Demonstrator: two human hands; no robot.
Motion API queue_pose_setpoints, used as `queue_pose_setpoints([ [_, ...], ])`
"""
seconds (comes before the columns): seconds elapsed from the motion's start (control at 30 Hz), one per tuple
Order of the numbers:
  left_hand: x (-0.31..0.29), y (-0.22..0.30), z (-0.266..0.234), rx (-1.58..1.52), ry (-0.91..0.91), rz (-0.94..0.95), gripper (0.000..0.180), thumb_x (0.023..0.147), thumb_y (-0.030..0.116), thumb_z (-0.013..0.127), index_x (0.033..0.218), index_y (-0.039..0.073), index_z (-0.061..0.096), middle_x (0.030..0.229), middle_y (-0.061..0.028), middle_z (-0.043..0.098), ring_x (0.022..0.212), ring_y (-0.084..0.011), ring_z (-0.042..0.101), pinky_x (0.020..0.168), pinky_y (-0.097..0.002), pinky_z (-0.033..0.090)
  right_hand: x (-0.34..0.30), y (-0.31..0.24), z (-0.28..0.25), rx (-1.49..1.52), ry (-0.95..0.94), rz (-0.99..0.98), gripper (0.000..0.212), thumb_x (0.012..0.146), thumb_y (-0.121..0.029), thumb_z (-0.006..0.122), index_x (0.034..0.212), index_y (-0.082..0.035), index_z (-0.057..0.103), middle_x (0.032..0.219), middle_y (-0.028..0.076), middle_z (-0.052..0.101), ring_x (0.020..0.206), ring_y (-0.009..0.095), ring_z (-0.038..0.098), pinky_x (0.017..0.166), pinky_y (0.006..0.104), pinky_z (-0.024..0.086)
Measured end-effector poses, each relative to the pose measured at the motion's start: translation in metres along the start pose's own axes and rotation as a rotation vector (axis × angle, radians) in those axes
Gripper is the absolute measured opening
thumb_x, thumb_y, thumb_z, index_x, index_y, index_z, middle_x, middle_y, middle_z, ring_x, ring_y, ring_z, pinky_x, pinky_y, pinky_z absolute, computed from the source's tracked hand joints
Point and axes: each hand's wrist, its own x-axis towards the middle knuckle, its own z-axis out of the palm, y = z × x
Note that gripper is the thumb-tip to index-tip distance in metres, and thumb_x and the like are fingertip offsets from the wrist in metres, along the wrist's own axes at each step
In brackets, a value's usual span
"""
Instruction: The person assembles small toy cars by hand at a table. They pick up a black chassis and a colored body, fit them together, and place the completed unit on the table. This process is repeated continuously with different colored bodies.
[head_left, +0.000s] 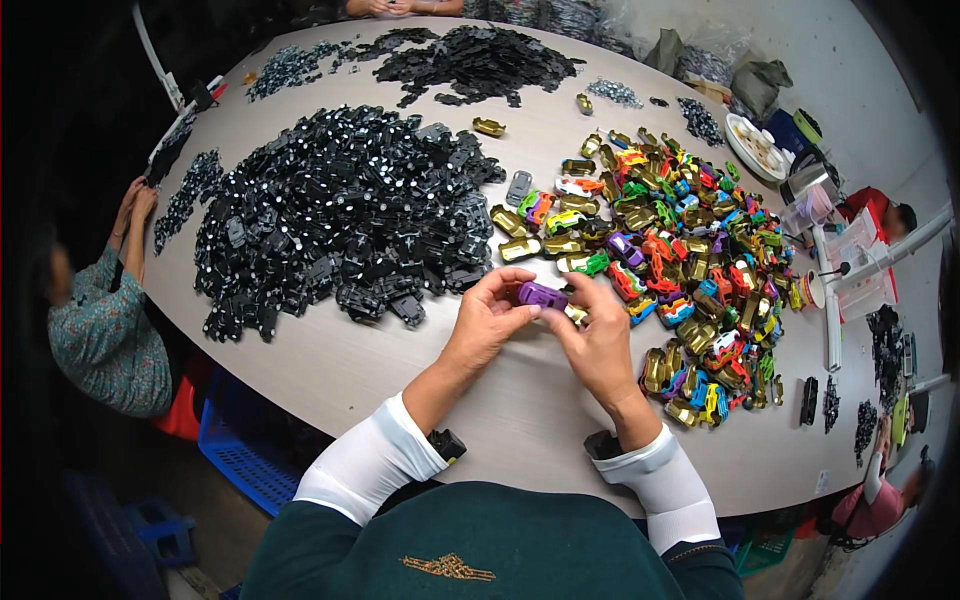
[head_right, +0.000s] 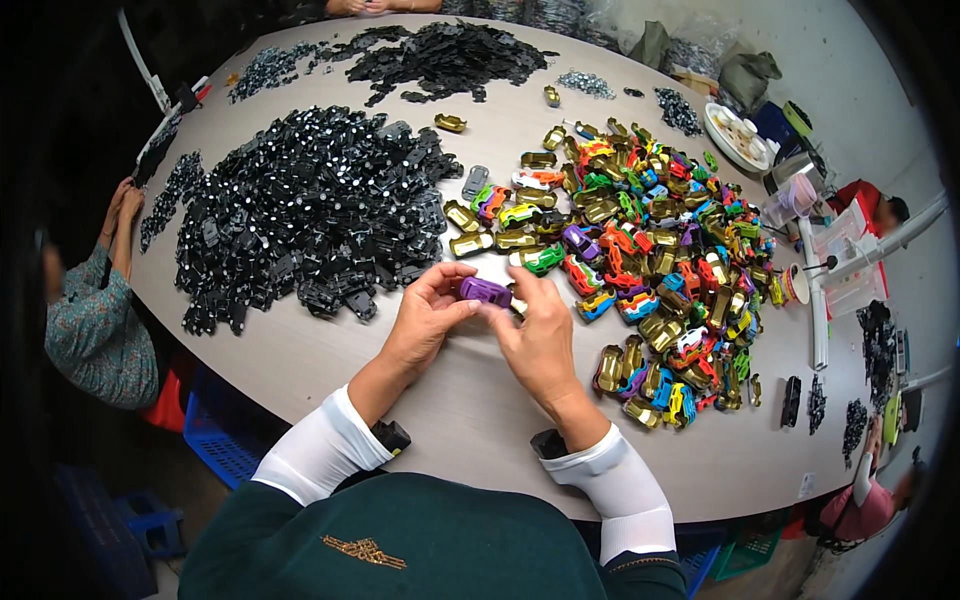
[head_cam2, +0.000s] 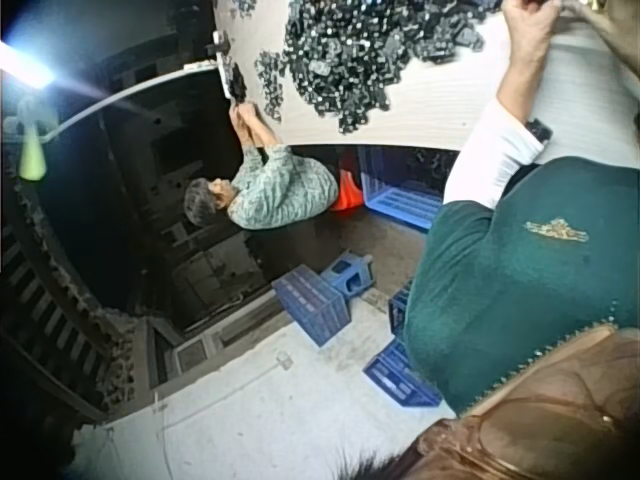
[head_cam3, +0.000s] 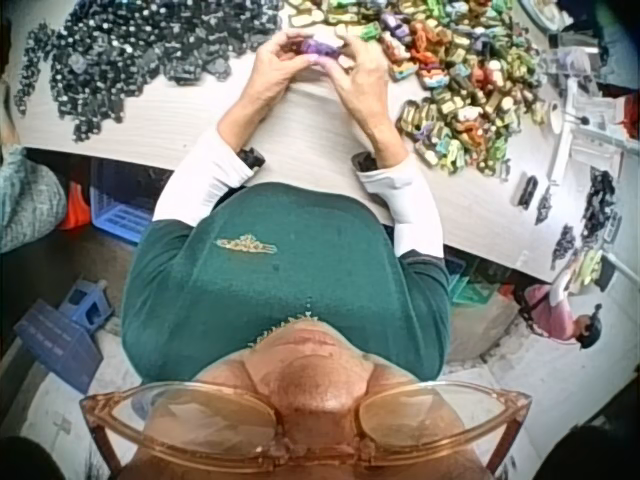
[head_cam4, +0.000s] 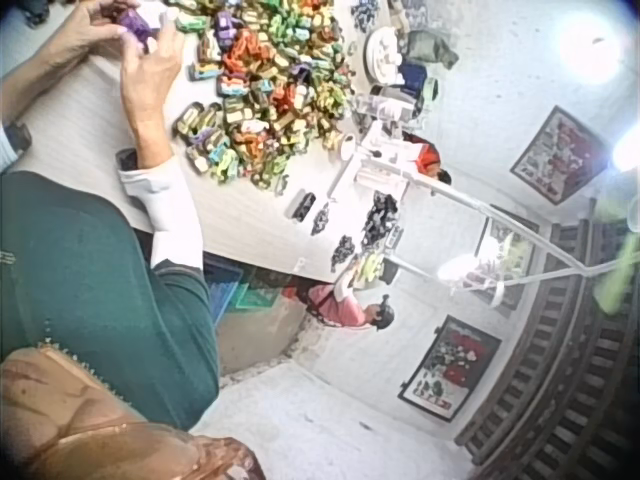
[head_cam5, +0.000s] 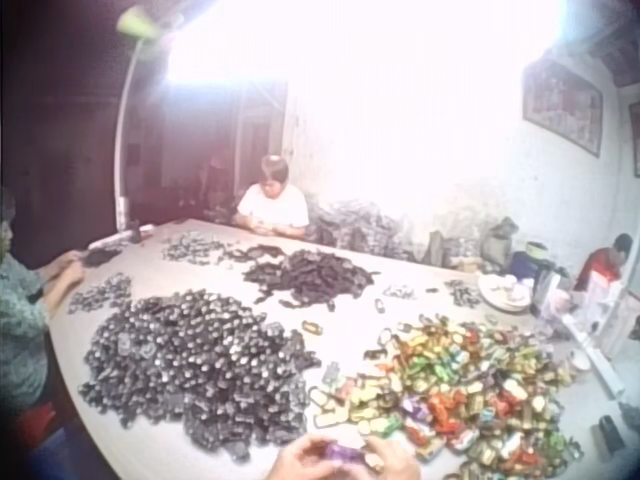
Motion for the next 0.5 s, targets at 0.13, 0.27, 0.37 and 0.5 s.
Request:
queue_pose_setpoints([
  [0.13, -0.001, -0.003, 0.004, 0.135, -0.03, 0.078, 0.04, 0.077, -0.009, 0.069, 0.113, 0.002, 0.054, 0.107, -0.0049, 0.058, 0.098, -0.0108, 0.058, 0.088, -0.0257, 0.051, 0.002, 0.022, 0.002, 0.235, -0.014, 0.222, 0.027, 0.085, -0.014, 0.071, 0.104, 0.003, 0.061, 0.081, 0.011, 0.067, 0.063, 0.012, 0.06, 0.052, 0.0277, 0.045],
  [0.27, -0.002, -0.003, 0.002, 0.146, -0.079, 0.043, 0.033, 0.082, -0.001, 0.07, 0.111, 0.002, 0.055, 0.105, -0.0038, 0.06, 0.095, -0.0105, 0.059, 0.083, -0.0252, 0.051, 0.003, 0.015, 0.002, 0.311, 0.033, 0.023, 0.03, 0.082, -0.006, 0.071, 0.11, 0.002, 0.061, 0.082, 0.008, 0.067, 0.065, 0.007, 0.06, 0.055, 0.0228, 0.048],
  [0.37, -0.003, 0.007, 0.005, 0.112, -0.062, -0.045, 0.029, 0.091, 0.011, 0.064, 0.117, 0.002, 0.058, 0.107, -0.004, 0.063, 0.093, -0.0097, 0.06, 0.079, -0.0237, 0.052, 0.001, 0.01, 0.001, 0.261, -0.013, -0.038, 0.038, 0.078, -0.002, 0.069, 0.115, 0.001, 0.061, 0.084, 0.008, 0.064, 0.061, 0.007, 0.057, 0.052, 0.023, 0.046],
  [0.5, -0.001, 0.009, 0.0, 0.091, -0.139, -0.147, 0.035, 0.094, 0.012, 0.06, 0.128, 0.003, 0.056, 0.116, -0.0057, 0.063, 0.097, -0.0107, 0.061, 0.079, -0.0249, 0.053, -0.002, 0.001, 0.002, 0.142, -0.004, -0.12, 0.037, 0.075, 0.0, 0.068, 0.112, 0.001, 0.063, 0.083, 0.009, 0.06, 0.052, 0.012, 0.051, 0.049, 0.0268, 0.043],
])
